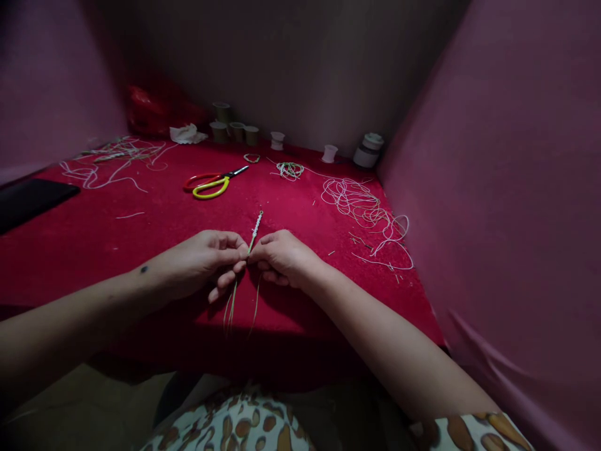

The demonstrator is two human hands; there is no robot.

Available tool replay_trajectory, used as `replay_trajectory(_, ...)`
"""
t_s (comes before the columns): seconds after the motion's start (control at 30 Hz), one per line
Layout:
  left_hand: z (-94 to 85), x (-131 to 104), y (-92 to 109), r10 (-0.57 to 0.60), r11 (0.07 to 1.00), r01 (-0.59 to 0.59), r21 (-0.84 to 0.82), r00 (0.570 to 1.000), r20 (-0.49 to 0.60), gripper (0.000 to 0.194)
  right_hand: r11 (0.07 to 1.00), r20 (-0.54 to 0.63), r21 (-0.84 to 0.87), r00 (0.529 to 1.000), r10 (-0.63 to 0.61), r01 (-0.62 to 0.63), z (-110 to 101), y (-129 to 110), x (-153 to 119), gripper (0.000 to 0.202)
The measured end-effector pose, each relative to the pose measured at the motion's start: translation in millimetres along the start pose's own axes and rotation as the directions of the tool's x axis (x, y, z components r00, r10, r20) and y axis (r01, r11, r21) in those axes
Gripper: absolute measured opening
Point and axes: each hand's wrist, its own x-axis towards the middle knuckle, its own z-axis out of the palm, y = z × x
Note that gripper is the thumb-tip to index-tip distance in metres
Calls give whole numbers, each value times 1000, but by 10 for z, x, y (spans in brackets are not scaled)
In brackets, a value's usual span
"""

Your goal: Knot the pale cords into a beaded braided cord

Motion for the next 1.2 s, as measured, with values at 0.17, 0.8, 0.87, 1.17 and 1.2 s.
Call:
replay_trajectory(0.17,3,2,-17,4,1000,-4,27,1000,-9,19,996,38,-83,999,-11,14,-22,-56,22,21)
replay_trajectory(0.8,-191,56,95,-28,999,26,41,999,47,10,990,110,-87,989,-101,111,-73,30,96,17)
replay_trajectory(0.87,-197,47,121,-30,997,27,70,999,44,9,990,114,-79,987,-111,120,-79,38,106,17)
replay_trajectory(1.17,-176,-2,206,-72,988,67,141,997,27,13,990,117,-71,986,-116,125,-71,41,101,18)
replay_trajectory(1.2,-182,2,209,-61,986,57,159,998,21,12,990,117,-72,986,-115,124,-70,40,100,19)
